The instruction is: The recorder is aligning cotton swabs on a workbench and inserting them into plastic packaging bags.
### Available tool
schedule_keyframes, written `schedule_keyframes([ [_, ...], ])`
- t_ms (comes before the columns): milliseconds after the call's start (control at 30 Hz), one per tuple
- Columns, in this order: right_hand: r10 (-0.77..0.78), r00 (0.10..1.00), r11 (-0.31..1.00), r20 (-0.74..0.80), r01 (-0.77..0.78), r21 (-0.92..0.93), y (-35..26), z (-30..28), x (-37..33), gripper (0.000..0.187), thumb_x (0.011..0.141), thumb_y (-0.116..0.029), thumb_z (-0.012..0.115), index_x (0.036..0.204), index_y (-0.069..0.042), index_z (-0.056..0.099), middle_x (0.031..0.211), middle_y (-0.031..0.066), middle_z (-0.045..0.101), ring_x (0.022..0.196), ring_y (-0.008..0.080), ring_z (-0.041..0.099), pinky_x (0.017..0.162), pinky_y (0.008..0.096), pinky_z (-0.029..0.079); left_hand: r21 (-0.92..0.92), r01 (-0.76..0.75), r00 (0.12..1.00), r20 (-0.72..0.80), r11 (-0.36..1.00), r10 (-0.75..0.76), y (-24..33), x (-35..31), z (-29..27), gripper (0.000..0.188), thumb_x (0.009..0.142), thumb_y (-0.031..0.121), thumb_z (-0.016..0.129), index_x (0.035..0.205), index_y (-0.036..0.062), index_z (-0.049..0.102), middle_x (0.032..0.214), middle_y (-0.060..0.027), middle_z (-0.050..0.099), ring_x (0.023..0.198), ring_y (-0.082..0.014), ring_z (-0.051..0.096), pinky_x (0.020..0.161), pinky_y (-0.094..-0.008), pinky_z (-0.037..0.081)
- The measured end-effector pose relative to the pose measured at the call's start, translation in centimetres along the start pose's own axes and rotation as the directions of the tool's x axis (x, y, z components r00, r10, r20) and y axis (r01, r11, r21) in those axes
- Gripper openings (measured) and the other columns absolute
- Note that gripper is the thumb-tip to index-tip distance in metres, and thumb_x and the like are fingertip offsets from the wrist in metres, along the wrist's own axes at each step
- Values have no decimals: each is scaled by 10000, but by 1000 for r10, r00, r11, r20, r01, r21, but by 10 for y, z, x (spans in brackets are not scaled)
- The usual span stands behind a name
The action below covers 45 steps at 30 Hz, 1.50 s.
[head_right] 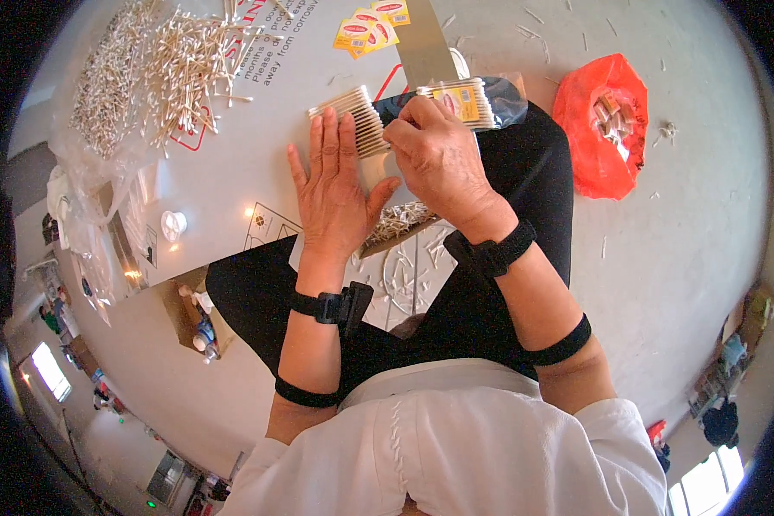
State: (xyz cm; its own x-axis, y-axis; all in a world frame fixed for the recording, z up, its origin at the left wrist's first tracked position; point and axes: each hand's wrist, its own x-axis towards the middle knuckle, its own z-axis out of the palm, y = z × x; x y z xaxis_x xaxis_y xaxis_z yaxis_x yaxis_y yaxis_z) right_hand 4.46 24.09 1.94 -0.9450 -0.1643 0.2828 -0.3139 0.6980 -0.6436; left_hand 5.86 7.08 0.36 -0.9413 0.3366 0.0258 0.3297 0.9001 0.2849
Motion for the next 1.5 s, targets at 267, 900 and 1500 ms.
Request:
schedule_keyframes([
  [267, 10, 1000, 1000, -4, -10, -2, 3, 5, 0, 71, 752, -36, 674, 822, -45, 671, 858, 98, 576, 823, 305, 619, 745, 425, 506, -2, 6, 1000, 10, 1000, -6, 0, 0, 0, 969, 822, 643, 570, 1515, 36, 266, 1599, -141, 215, 1489, -286, 175, 1175, -583, 72],
  [900, -22, 998, 998, 64, 25, -53, 2, 3, -2, 118, 737, -39, 657, 849, -67, 684, 857, 92, 578, 831, 296, 613, 719, 406, 513, 0, 16, 999, 31, 1000, -16, 1, 1, 0, 951, 840, 604, 584, 1522, 36, 240, 1608, -134, 187, 1494, -277, 153, 1179, -573, 70],
  [1500, 10, 998, 997, 69, -5, -73, -3, 3, 4, 107, 792, -18, 685, 896, -40, 694, 846, 99, 562, 816, 295, 599, 706, 403, 490, -33, 24, 999, 35, 999, -22, 1, 3, -4, 918, 833, 553, 627, 1496, 14, 292, 1595, -152, 218, 1491, -285, 161, 1177, -573, 78],
])
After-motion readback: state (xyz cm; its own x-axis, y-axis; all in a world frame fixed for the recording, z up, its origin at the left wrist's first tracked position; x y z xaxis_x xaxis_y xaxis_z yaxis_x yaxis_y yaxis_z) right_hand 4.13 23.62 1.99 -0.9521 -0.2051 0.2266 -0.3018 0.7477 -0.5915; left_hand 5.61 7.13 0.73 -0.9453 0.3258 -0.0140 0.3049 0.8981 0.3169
